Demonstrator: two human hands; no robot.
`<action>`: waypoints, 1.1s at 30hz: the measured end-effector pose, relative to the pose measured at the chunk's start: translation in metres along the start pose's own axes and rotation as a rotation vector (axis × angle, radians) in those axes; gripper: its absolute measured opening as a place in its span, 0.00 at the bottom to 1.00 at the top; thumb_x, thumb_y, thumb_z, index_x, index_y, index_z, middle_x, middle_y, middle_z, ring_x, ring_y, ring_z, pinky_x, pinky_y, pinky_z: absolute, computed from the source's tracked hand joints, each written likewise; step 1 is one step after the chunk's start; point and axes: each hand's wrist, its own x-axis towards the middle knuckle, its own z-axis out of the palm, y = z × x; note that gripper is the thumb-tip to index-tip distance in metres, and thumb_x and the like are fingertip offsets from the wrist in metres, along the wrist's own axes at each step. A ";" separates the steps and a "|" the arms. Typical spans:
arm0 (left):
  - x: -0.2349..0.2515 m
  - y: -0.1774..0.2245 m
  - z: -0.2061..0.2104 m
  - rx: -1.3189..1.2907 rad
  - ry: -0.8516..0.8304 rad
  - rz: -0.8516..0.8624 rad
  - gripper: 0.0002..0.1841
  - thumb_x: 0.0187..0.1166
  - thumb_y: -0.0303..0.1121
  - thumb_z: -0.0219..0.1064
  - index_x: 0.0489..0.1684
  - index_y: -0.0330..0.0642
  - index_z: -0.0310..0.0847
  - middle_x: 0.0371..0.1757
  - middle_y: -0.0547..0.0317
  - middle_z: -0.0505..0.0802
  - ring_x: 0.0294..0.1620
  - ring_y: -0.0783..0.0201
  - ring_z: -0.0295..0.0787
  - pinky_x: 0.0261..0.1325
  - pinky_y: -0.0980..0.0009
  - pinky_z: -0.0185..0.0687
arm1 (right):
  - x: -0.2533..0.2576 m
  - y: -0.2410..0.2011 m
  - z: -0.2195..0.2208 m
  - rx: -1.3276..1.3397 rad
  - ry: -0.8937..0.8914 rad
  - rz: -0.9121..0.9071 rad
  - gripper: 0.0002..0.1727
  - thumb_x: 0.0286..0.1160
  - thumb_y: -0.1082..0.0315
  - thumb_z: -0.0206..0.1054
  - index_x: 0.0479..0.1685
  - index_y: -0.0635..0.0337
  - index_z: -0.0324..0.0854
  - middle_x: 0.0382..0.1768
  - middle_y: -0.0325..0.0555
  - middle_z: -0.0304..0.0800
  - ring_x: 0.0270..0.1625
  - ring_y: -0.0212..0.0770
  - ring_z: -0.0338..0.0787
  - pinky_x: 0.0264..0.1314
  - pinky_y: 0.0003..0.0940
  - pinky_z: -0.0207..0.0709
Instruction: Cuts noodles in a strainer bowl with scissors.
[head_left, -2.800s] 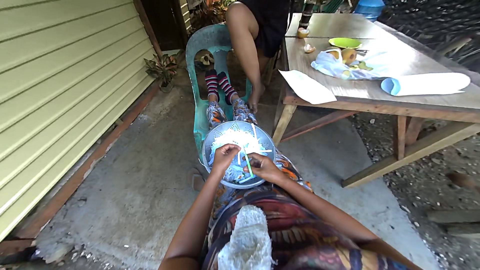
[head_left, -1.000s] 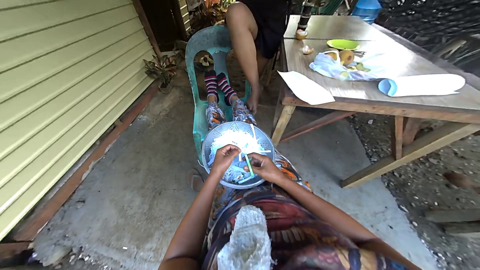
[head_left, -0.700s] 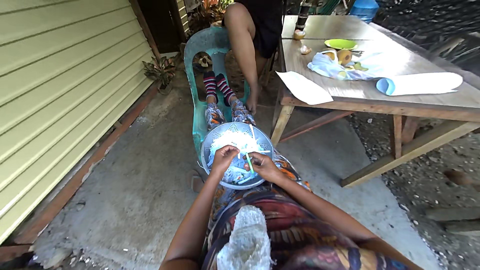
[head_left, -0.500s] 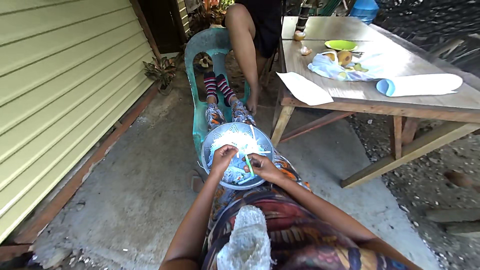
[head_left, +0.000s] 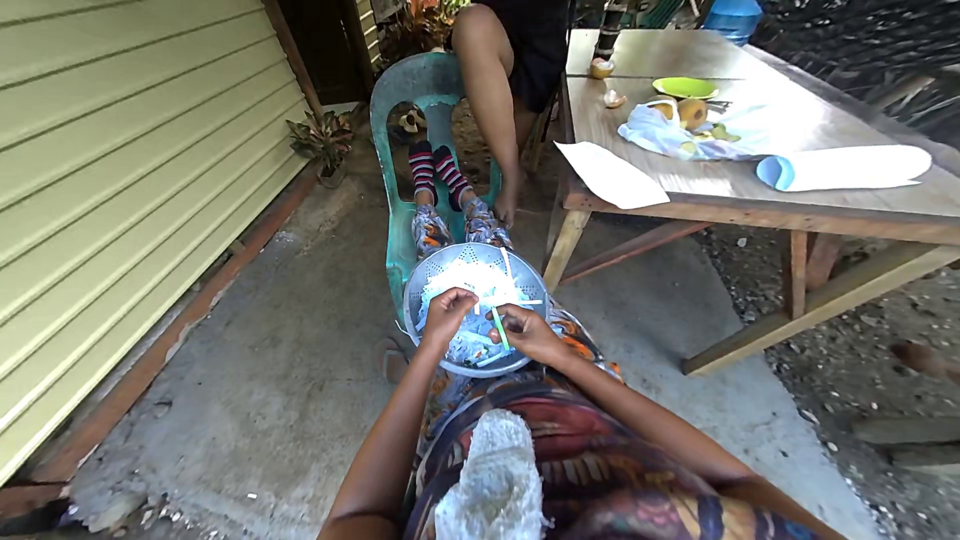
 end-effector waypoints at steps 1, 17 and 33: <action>0.000 0.000 0.000 -0.005 0.006 0.000 0.04 0.79 0.21 0.65 0.35 0.33 0.84 0.29 0.66 0.85 0.32 0.77 0.81 0.45 0.77 0.80 | 0.000 0.001 -0.001 -0.003 -0.017 0.007 0.23 0.75 0.64 0.72 0.64 0.69 0.78 0.30 0.34 0.85 0.29 0.22 0.80 0.39 0.20 0.77; -0.002 0.003 0.001 0.032 -0.050 -0.017 0.04 0.79 0.21 0.65 0.35 0.32 0.84 0.30 0.66 0.86 0.33 0.78 0.80 0.46 0.78 0.79 | 0.000 0.000 0.001 0.010 0.030 0.010 0.19 0.76 0.68 0.71 0.62 0.70 0.79 0.28 0.33 0.85 0.27 0.19 0.78 0.37 0.17 0.74; -0.001 0.001 0.000 0.009 -0.025 0.010 0.04 0.78 0.22 0.65 0.34 0.33 0.84 0.30 0.67 0.86 0.33 0.78 0.80 0.46 0.77 0.79 | 0.000 -0.001 0.000 0.016 0.007 0.010 0.23 0.74 0.65 0.73 0.63 0.70 0.78 0.29 0.33 0.84 0.29 0.22 0.80 0.39 0.20 0.77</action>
